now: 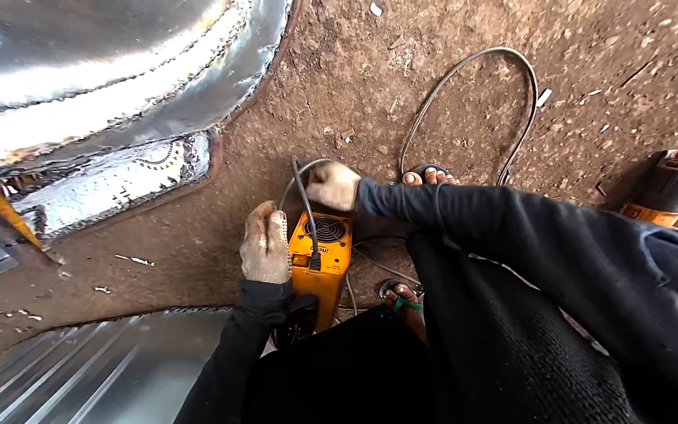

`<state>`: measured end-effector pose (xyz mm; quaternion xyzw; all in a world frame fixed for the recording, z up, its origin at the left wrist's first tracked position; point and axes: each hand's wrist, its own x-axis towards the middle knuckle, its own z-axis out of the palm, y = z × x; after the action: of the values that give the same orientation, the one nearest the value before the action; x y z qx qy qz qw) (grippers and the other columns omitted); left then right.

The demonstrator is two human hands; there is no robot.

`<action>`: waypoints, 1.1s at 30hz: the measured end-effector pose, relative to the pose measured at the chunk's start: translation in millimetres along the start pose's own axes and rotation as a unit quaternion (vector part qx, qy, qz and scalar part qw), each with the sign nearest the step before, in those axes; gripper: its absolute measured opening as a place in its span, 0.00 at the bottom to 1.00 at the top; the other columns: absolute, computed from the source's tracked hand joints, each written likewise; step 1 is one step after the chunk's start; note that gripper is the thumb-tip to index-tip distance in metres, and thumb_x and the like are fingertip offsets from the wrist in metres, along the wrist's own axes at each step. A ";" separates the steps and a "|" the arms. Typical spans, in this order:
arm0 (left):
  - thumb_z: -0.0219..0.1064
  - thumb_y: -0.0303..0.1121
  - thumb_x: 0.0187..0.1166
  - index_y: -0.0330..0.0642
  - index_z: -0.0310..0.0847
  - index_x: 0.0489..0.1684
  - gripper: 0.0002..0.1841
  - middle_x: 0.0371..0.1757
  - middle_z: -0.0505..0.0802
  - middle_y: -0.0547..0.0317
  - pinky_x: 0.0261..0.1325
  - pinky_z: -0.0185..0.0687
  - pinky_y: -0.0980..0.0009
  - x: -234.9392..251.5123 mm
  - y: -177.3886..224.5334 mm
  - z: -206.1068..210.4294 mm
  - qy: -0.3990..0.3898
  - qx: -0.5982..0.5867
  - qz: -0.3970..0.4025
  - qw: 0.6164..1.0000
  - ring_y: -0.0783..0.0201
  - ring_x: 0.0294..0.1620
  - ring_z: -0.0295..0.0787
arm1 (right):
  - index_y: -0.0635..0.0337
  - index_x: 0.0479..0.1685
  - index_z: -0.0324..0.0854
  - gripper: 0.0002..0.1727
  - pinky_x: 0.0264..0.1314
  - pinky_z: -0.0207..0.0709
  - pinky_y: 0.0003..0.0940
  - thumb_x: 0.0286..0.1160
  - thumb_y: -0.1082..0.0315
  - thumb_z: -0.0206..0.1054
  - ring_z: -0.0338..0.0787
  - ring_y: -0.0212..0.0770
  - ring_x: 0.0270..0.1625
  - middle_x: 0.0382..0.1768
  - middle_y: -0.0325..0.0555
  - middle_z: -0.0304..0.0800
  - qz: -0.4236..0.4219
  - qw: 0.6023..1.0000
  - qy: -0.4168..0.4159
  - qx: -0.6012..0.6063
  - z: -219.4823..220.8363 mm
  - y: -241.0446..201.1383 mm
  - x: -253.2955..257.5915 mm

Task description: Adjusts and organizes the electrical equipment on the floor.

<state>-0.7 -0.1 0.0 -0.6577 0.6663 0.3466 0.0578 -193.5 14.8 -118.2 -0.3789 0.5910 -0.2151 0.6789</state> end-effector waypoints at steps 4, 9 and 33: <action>0.50 0.50 0.91 0.50 0.79 0.76 0.24 0.60 0.93 0.55 0.60 0.88 0.53 1.0 -0.7 0.8 -0.011 -0.004 -0.004 1.000 0.63 0.54 0.92 | 0.58 0.27 0.84 0.17 0.15 0.65 0.36 0.79 0.57 0.64 0.73 0.35 0.14 0.16 0.42 0.78 0.039 0.984 -0.131 0.112 -30.7 -11.7 -7.4; 0.50 0.49 0.91 0.48 0.79 0.75 0.24 0.59 0.93 0.53 0.60 0.88 0.54 0.5 0.0 -0.1 -0.012 -0.006 -0.008 1.000 0.63 0.55 0.93 | 0.58 0.30 0.85 0.21 0.16 0.67 0.34 0.85 0.54 0.57 0.72 0.36 0.13 0.16 0.42 0.80 0.140 0.967 -0.132 0.165 -29.3 0.0 -14.4; 0.50 0.49 0.90 0.48 0.79 0.75 0.24 0.58 0.93 0.55 0.59 0.89 0.55 1.5 -1.7 1.0 -0.012 -0.002 -0.019 1.000 0.63 0.54 0.93 | 0.48 0.45 0.94 0.14 0.55 0.82 0.66 0.72 0.51 0.71 0.93 0.52 0.52 0.42 0.47 0.95 0.010 0.970 -0.162 -0.180 17.8 7.0 0.6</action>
<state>0.3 -0.7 -2.2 -0.6657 0.6524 0.3551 0.0709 -177.3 23.4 -123.7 -0.5190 0.5058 -0.0339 0.6882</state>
